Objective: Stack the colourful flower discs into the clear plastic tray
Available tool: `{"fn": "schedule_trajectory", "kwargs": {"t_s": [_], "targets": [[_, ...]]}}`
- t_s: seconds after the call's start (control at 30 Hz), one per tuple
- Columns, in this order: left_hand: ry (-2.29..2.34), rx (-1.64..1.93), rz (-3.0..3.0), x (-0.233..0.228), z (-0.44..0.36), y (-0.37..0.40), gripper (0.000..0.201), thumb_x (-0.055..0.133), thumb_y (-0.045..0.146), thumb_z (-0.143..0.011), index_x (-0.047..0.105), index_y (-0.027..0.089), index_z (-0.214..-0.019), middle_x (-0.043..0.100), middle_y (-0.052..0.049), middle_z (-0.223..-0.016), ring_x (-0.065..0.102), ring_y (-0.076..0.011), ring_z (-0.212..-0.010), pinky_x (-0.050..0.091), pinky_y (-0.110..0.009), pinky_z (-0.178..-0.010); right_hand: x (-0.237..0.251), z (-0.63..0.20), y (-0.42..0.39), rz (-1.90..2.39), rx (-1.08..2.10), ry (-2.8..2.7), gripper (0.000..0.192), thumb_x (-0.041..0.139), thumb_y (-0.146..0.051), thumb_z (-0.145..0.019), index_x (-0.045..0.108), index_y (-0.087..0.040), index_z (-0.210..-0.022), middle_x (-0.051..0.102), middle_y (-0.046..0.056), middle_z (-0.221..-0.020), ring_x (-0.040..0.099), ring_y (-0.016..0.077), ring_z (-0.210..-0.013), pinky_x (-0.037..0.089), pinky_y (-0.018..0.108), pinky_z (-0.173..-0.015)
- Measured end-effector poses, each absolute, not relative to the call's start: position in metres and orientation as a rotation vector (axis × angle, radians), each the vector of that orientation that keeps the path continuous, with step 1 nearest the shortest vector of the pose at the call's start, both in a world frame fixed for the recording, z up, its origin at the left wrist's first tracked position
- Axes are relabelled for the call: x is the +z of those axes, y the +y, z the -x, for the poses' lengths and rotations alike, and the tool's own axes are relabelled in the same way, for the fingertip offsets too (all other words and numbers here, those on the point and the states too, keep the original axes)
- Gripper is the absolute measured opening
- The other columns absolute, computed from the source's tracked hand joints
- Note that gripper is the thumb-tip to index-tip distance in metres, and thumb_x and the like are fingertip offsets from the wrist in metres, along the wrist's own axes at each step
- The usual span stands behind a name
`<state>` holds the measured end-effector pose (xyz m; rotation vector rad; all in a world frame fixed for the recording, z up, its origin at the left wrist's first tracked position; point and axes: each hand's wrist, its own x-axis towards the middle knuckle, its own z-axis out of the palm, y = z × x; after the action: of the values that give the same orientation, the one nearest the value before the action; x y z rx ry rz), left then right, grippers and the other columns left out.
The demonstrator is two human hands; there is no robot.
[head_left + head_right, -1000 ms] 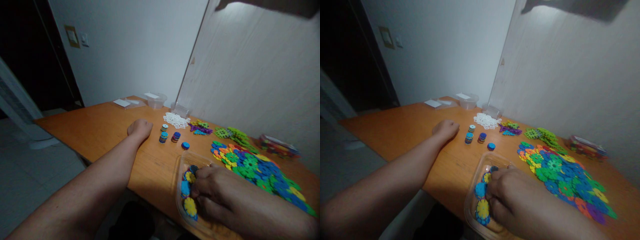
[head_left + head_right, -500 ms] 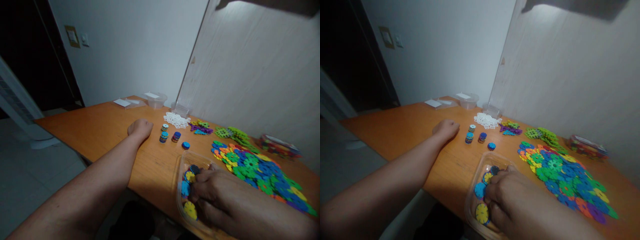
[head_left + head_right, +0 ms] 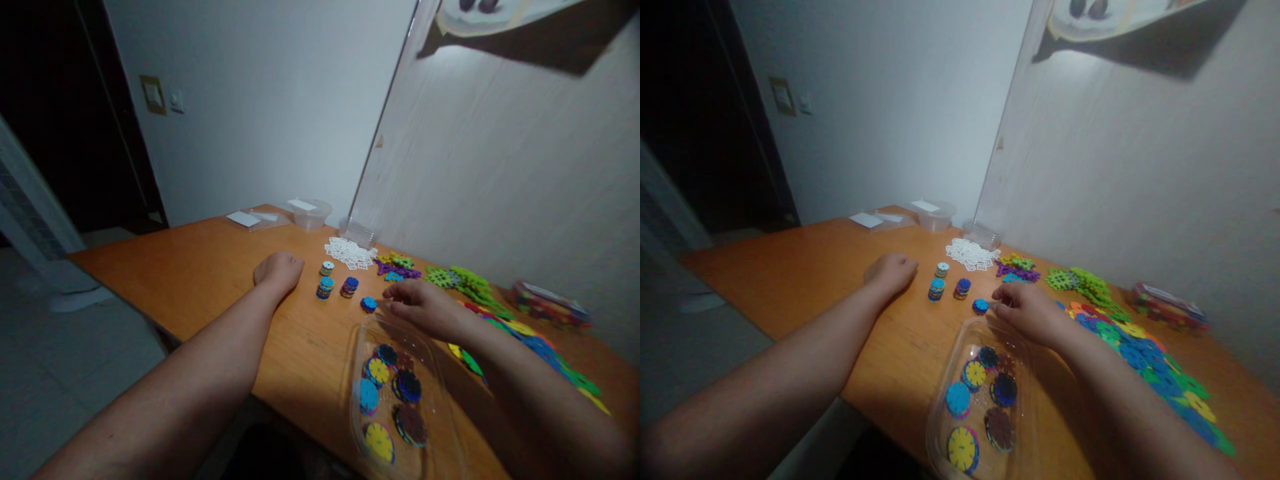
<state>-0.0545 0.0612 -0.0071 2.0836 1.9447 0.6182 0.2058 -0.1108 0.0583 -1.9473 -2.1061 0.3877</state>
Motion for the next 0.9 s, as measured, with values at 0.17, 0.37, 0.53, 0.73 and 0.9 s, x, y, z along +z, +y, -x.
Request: {"fn": "schedule_trajectory", "kwargs": {"t_s": [0.17, 0.37, 0.53, 0.73, 0.9], "targets": [[1.953, 0.603, -2.088, -0.006, 0.055, 0.059, 0.038, 0.045, 0.048, -0.086, 0.077, 0.027, -0.090, 0.077, -0.009, -0.101, 0.071, -0.0284, -0.095, 0.050, -0.033, -0.072, 0.035, -0.202, -0.084, 1.956, 0.438, -2.097, 0.031, 0.063, -0.042, -0.087, 0.074, -0.016, -0.100, 0.074, 0.008, -0.085, 0.065, 0.0212, -0.074, 0.047, 0.031, -0.063], [1.942, 0.601, -2.100, -0.007, 0.055, 0.061, 0.039, 0.046, 0.050, -0.085, 0.078, 0.027, -0.091, 0.077, -0.011, -0.101, 0.070, -0.0292, -0.095, 0.050, -0.033, -0.071, 0.028, -0.201, -0.074, 1.965, 0.484, -2.090, 0.023, 0.067, -0.036, -0.084, 0.075, -0.017, -0.093, 0.075, 0.006, -0.083, 0.066, 0.0198, -0.073, 0.047, 0.028, -0.062], [1.945, 0.601, -2.078, -0.006, 0.055, 0.060, 0.039, 0.046, 0.049, -0.085, 0.077, 0.027, -0.091, 0.077, -0.010, -0.102, 0.070, -0.0291, -0.095, 0.050, -0.034, -0.072, 0.038, -0.203, -0.080, 1.938, 0.460, -2.096, 0.023, 0.064, -0.035, -0.085, 0.074, -0.017, -0.096, 0.074, 0.005, -0.083, 0.064, 0.0195, -0.073, 0.047, 0.029, -0.064], [1.931, 0.594, -2.079, -0.003, 0.055, 0.058, 0.038, 0.046, 0.048, -0.085, 0.077, 0.028, -0.091, 0.077, -0.009, -0.100, 0.070, -0.0278, -0.094, 0.049, -0.032, -0.071, 0.059, -0.205, -0.105, 1.893, 0.380, -2.072, 0.026, 0.061, -0.032, -0.085, 0.071, -0.016, -0.102, 0.071, 0.007, -0.087, 0.061, 0.0203, -0.076, 0.046, 0.031, -0.067], [1.934, 0.603, -2.093, -0.004, 0.055, 0.058, 0.039, 0.045, 0.048, -0.085, 0.077, 0.026, -0.089, 0.077, -0.009, -0.100, 0.070, -0.0285, -0.093, 0.049, -0.033, -0.070, 0.073, -0.205, -0.131, 1.909, 0.367, -2.063, 0.025, 0.058, -0.034, -0.086, 0.071, -0.017, -0.099, 0.070, 0.007, -0.086, 0.061, 0.0209, -0.074, 0.046, 0.031, -0.063]]}}
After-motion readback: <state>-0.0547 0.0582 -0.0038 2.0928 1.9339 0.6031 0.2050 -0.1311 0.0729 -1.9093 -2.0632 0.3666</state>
